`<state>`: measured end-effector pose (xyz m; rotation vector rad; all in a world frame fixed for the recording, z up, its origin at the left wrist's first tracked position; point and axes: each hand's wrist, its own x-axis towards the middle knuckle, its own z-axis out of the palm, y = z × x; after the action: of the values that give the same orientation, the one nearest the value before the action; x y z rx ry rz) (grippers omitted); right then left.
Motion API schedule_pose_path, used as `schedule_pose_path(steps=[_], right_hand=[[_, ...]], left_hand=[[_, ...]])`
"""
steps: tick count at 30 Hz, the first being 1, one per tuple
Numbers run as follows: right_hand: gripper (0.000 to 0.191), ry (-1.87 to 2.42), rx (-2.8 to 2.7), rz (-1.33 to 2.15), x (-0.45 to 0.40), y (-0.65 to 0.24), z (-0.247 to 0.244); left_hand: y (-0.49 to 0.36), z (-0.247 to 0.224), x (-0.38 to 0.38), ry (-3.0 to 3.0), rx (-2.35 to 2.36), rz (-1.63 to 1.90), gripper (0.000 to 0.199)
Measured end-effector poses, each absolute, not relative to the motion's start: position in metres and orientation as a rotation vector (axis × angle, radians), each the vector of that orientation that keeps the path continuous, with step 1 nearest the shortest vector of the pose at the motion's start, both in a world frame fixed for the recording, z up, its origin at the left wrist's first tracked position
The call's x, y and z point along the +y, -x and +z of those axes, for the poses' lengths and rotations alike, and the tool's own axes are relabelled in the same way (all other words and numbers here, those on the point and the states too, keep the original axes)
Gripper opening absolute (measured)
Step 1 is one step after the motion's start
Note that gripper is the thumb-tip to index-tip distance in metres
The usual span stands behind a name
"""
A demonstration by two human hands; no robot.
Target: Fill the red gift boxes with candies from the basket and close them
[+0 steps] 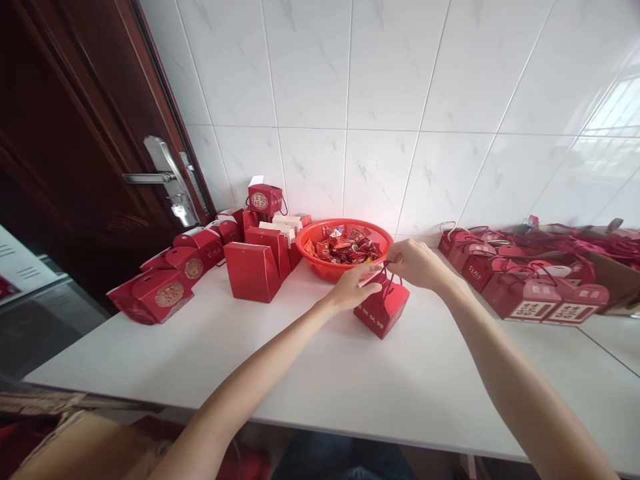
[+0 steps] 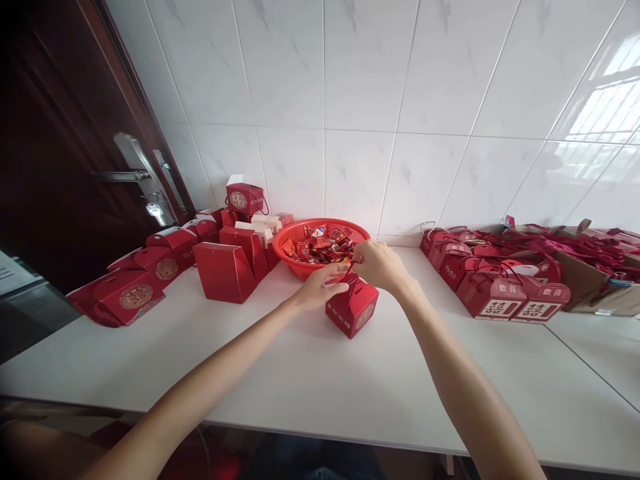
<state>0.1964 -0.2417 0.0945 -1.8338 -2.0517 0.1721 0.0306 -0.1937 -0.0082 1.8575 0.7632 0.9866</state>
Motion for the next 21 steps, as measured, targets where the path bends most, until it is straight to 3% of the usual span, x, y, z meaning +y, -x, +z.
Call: schedule_pose_path(steps=[3,7,14,21], right_hand=[[0.018,1.815,-2.088,0.208,-0.242,-0.195,0.089],[0.019,1.763,-2.106,0.272,-0.242,-0.194,0.083],[0.016,1.664,-2.072,0.406,-0.24,-0.194,0.075],[0.014,1.593,-2.008,0.475,-0.237,-0.198,0.069]], left_hand=[[-0.036,-0.01,-0.191,-1.893,0.792,0.904,0.027],[-0.041,-0.01,-0.185,-1.823,0.74,0.91,0.034],[-0.043,-0.011,-0.183,-1.9,0.811,0.758,0.011],[-0.044,-0.008,-0.184,-1.982,0.814,0.693,0.022]])
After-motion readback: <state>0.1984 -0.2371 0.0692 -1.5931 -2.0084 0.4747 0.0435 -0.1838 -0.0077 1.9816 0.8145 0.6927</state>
